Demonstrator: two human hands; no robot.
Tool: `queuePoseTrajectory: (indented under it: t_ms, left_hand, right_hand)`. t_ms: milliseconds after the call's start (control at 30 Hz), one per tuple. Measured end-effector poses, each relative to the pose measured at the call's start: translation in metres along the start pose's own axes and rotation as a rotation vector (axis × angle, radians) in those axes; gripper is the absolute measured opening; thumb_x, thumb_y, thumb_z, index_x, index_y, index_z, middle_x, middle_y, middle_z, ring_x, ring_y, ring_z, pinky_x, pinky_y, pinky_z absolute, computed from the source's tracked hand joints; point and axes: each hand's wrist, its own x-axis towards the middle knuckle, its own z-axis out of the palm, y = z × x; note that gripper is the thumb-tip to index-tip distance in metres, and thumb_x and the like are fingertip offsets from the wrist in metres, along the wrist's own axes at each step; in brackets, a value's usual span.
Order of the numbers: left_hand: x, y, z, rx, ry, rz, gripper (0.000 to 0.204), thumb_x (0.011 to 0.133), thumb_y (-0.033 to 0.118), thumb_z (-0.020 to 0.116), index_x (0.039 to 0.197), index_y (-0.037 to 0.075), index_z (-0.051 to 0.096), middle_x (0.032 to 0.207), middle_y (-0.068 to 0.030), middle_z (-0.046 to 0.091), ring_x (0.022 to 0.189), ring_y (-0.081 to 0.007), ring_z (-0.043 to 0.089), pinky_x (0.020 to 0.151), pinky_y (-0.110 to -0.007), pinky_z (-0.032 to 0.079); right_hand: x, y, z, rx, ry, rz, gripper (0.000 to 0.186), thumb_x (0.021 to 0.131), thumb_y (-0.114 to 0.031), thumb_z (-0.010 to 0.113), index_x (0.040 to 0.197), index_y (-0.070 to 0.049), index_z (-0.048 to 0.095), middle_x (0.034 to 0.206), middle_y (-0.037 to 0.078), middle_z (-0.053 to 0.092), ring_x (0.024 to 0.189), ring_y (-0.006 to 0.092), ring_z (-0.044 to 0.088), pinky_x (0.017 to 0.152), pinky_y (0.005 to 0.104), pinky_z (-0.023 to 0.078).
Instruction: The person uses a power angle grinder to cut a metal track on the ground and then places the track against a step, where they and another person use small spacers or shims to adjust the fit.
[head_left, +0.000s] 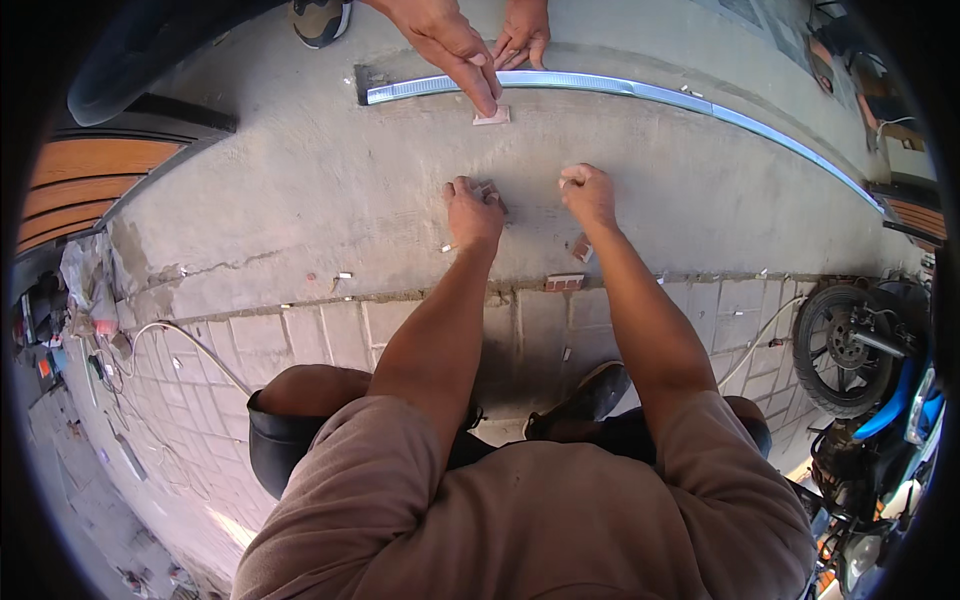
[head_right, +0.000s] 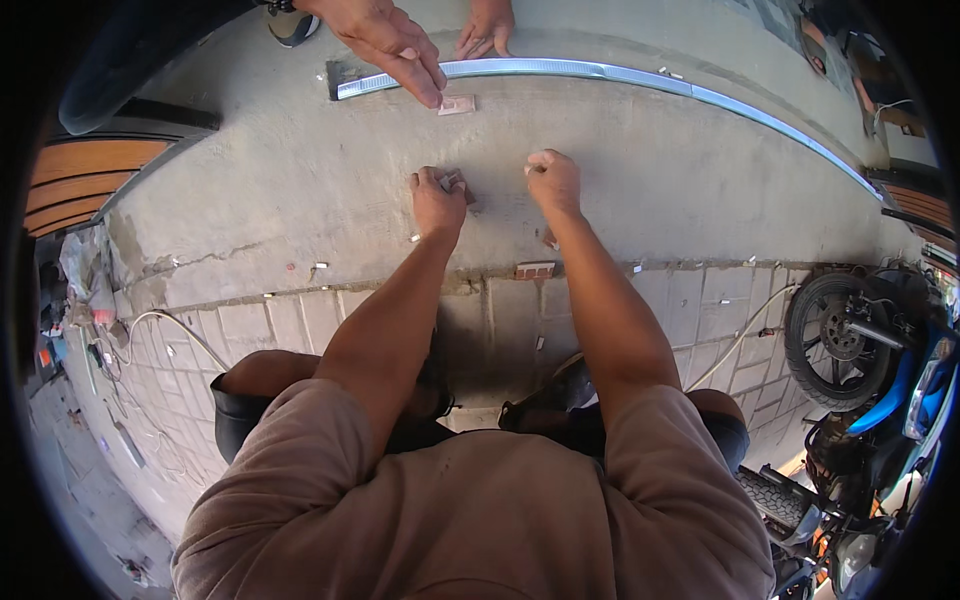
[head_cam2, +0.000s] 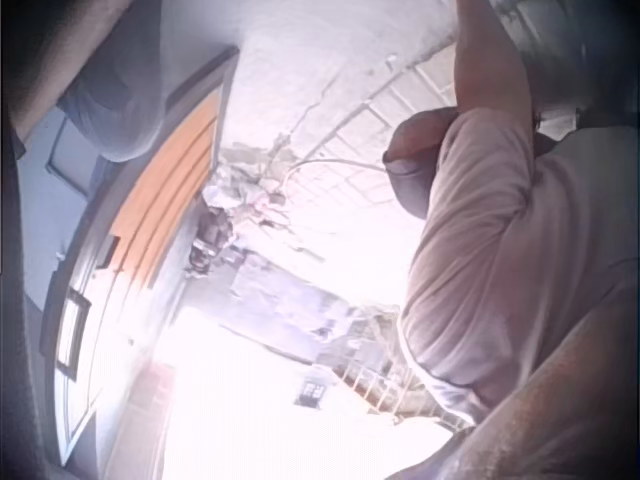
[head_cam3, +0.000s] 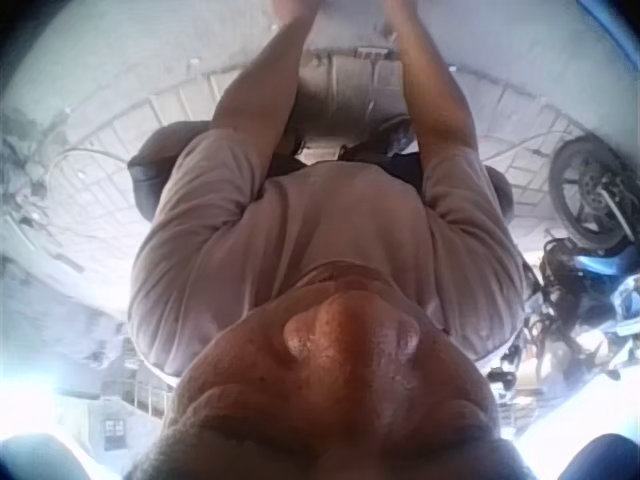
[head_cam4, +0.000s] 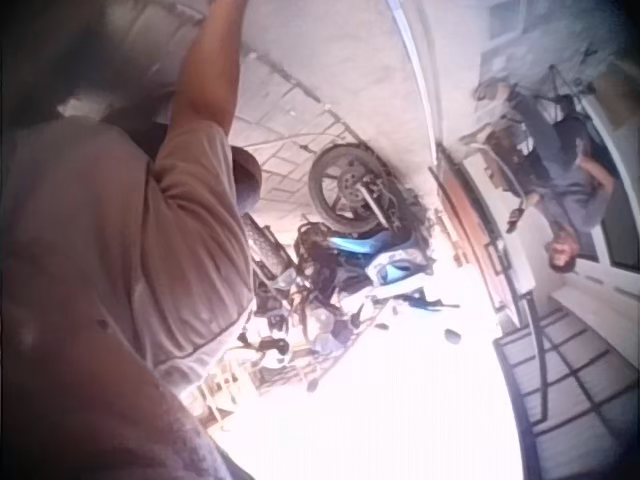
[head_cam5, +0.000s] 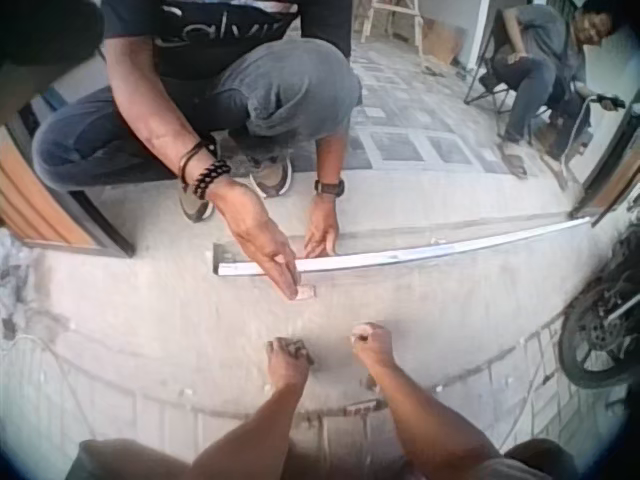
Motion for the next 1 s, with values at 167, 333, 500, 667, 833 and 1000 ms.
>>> queuePoseTrajectory:
  t_ms: [167, 333, 500, 667, 833, 1000]
  left_hand:
    - [0.005, -0.008, 0.007, 0.034, -0.017, 0.007, 0.025, 0.080, 0.009, 0.071, 0.100, 0.001, 0.059, 0.109, -0.0194, 0.059, 0.096, -0.0392, 0.062, 0.085, -0.045, 0.052]
    - [0.011, -0.016, 0.013, -0.018, 0.087, 0.050, 0.012, 0.080, 0.001, 0.057, 0.091, 0.000, 0.062, 0.093, -0.0194, 0.064, 0.088, -0.0387, 0.063, 0.078, -0.046, 0.051]
    - [0.005, -0.003, 0.010, 0.011, 0.070, 0.042, 0.011, 0.081, 0.001, 0.058, 0.091, 0.002, 0.062, 0.096, -0.0174, 0.064, 0.087, -0.0378, 0.064, 0.078, -0.046, 0.051]
    - [-0.001, 0.044, 0.034, 0.043, -0.223, 0.347, 0.012, 0.081, 0.003, 0.060, 0.094, 0.003, 0.060, 0.100, -0.0157, 0.060, 0.092, -0.0374, 0.062, 0.078, -0.047, 0.051]
    - [0.031, 0.112, 0.077, 0.039, -0.211, 0.806, 0.030, 0.079, 0.000, 0.062, 0.109, 0.005, 0.064, 0.107, -0.0145, 0.060, 0.104, -0.0349, 0.058, 0.091, -0.044, 0.047]
    - [0.096, 0.179, 0.124, 0.436, 0.034, 1.054, 0.039, 0.079, 0.013, 0.071, 0.116, 0.003, 0.063, 0.122, -0.0114, 0.055, 0.119, -0.0283, 0.052, 0.104, -0.046, 0.040]
  right_hand:
    - [-0.073, 0.045, 0.004, -0.446, 0.374, 0.218, 0.049, 0.084, -0.019, 0.074, 0.125, 0.000, 0.056, 0.122, 0.020, 0.054, 0.102, 0.0393, 0.062, 0.085, 0.0462, 0.052]
    - [-0.107, 0.060, 0.014, -0.416, 0.390, 0.195, 0.045, 0.082, -0.021, 0.076, 0.114, -0.001, 0.052, 0.113, 0.018, 0.057, 0.107, 0.0367, 0.058, 0.088, 0.0477, 0.050]
    - [-0.097, 0.067, 0.014, -0.185, 0.345, 0.047, 0.037, 0.084, -0.010, 0.073, 0.111, 0.001, 0.051, 0.097, 0.018, 0.065, 0.095, 0.0344, 0.064, 0.081, 0.0444, 0.053]
    - [-0.044, 0.060, -0.015, 0.258, 0.280, 0.189, 0.030, 0.087, -0.006, 0.071, 0.113, 0.001, 0.057, 0.092, 0.011, 0.069, 0.081, 0.0207, 0.069, 0.063, 0.0311, 0.055]
    - [0.003, 0.036, -0.064, 0.728, 0.482, 0.205, 0.021, 0.090, 0.002, 0.063, 0.111, 0.000, 0.064, 0.091, 0.008, 0.070, 0.080, 0.0159, 0.068, 0.063, 0.0293, 0.053]
    - [0.036, 0.025, -0.120, 0.638, 0.394, 0.099, 0.020, 0.092, -0.003, 0.064, 0.112, -0.002, 0.065, 0.095, 0.006, 0.071, 0.084, 0.0133, 0.067, 0.068, 0.0277, 0.055]
